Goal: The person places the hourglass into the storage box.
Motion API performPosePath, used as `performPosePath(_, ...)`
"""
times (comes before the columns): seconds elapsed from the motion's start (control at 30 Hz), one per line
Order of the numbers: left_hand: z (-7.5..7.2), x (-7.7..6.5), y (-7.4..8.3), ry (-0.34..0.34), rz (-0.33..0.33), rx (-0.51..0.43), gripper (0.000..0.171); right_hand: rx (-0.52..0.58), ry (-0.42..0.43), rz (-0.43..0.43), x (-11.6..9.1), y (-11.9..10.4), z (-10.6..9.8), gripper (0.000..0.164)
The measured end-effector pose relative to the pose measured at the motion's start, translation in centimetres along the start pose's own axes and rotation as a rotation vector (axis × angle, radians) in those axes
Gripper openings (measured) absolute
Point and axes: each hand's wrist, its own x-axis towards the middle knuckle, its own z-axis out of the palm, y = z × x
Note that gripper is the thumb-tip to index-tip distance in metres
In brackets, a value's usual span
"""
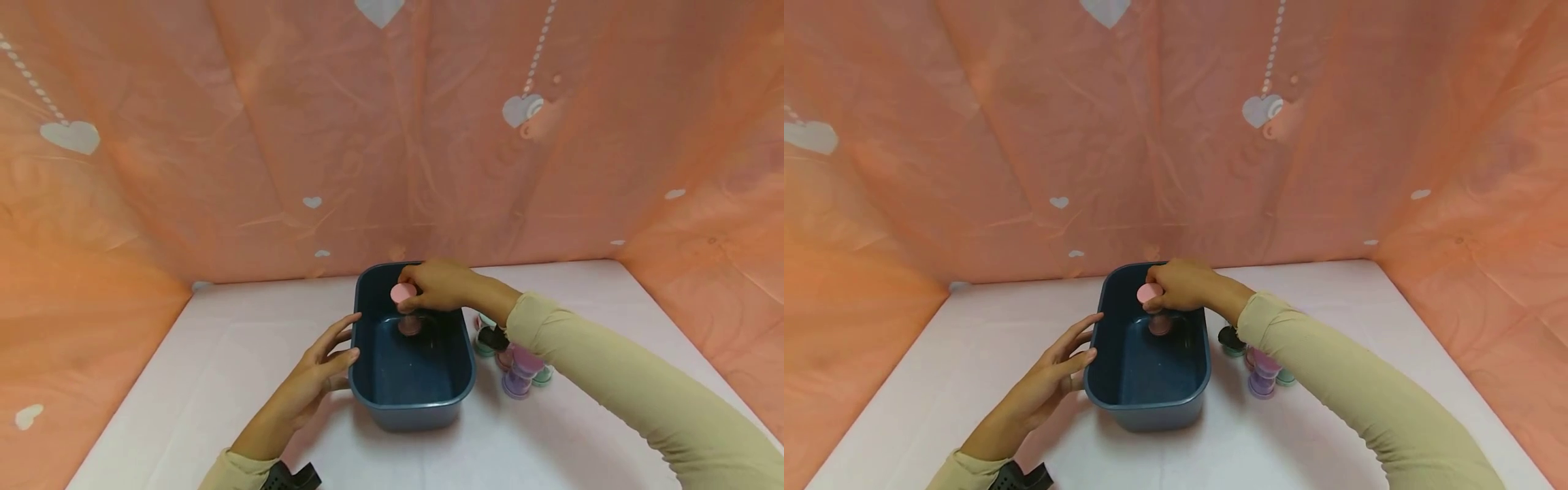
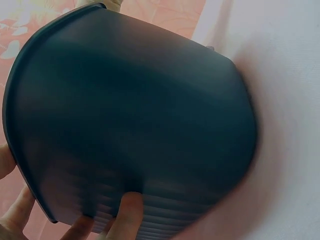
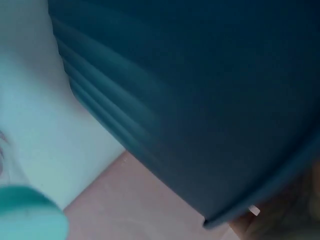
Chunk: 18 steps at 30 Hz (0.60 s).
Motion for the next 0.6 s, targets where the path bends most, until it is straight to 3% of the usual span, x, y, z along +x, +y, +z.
performPosePath(0.3,0.0,-0.4,-0.2,0.018,-0.013,-0.01,0.059,0.021,-0.001,-0.004,1.4,-0.3,2.3,0.049)
performPosePath(0.6,0.2,0.0,0.0,-0.026,-0.014,-0.028,0.063,0.04,0.011,0.055,2.2,-0.4,2.4,0.052)
